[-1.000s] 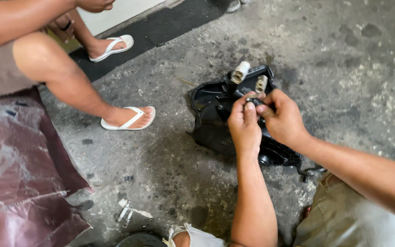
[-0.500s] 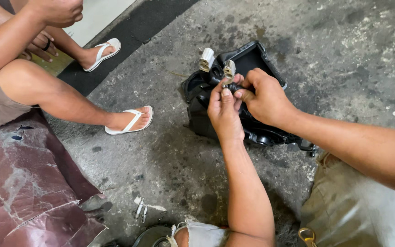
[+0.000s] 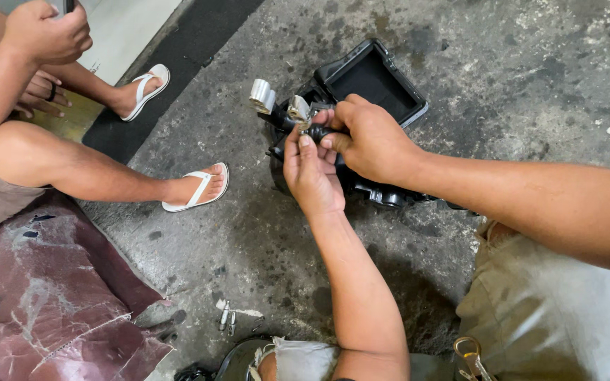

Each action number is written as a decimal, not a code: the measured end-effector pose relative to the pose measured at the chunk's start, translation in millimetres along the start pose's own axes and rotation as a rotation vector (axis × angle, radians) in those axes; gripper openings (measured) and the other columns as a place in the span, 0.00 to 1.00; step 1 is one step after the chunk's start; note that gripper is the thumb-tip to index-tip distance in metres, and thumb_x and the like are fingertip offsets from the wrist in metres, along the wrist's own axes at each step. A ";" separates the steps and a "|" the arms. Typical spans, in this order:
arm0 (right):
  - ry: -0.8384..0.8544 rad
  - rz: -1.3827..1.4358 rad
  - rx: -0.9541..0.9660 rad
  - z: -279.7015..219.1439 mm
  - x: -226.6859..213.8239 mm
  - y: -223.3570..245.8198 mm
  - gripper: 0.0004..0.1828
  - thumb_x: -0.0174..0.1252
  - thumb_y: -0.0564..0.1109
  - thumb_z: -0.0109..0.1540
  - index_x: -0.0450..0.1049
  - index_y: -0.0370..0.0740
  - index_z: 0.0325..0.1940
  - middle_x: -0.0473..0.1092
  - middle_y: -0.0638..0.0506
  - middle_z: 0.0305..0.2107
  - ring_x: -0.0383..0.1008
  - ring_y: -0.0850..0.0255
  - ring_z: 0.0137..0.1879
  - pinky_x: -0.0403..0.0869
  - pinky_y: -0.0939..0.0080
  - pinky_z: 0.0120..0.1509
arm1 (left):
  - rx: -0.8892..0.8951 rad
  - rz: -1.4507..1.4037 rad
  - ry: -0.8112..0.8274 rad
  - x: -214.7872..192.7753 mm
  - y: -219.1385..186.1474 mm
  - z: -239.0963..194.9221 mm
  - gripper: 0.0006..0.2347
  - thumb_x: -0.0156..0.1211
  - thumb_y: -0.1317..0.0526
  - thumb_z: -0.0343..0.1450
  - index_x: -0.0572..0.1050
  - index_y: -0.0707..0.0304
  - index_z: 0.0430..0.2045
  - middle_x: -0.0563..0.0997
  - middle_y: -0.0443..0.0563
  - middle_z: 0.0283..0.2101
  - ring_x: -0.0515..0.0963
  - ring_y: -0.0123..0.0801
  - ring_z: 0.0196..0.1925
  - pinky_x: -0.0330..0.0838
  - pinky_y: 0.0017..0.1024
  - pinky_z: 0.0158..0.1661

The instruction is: The person sits on the floor and manipulates a black motorcycle part, connecting and disconnecting white plastic connectors. They then stand, walk to a tool rack, pick up a wrench, and return to the part to tighten a fitting.

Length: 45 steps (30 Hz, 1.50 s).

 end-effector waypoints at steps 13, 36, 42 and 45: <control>0.037 -0.002 0.008 -1.4 -4.5 3.8 0.11 0.68 0.40 0.58 0.73 0.31 0.35 0.72 0.42 0.34 0.74 0.45 0.43 0.72 0.49 0.46 | 0.030 -0.011 -0.024 10.9 -7.4 -6.5 0.13 0.48 0.62 0.81 0.69 0.73 0.56 0.79 0.63 0.55 0.79 0.47 0.59 0.74 0.38 0.57; 0.158 0.181 -0.246 14.9 -20.1 7.9 0.24 0.57 0.54 0.68 0.71 0.32 0.58 0.72 0.50 0.39 0.71 0.61 0.43 0.72 0.57 0.48 | 0.221 0.356 -0.331 -2.4 26.8 -12.0 0.10 0.52 0.67 0.79 0.76 0.76 0.50 0.81 0.53 0.44 0.75 0.24 0.39 0.68 0.22 0.36; 0.300 0.093 -0.413 27.5 -10.2 17.7 0.27 0.43 0.61 0.74 0.75 0.37 0.51 0.69 0.50 0.36 0.71 0.59 0.43 0.71 0.59 0.51 | 0.422 0.305 -0.236 26.3 19.4 -16.8 0.12 0.51 0.63 0.81 0.71 0.71 0.56 0.80 0.51 0.54 0.78 0.27 0.56 0.73 0.26 0.58; 0.321 0.085 -0.452 26.0 -9.5 19.1 0.27 0.41 0.62 0.75 0.75 0.37 0.52 0.67 0.50 0.36 0.71 0.59 0.44 0.70 0.59 0.52 | 0.366 0.232 -0.265 38.2 20.6 -19.9 0.12 0.52 0.62 0.79 0.67 0.67 0.56 0.78 0.50 0.53 0.77 0.28 0.53 0.73 0.28 0.54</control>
Point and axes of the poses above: each hand's wrist, its own z-axis towards the middle knuckle, its own x-axis out of the palm, y = z × x, the point moved 5 cm from there along z, towards the middle knuckle
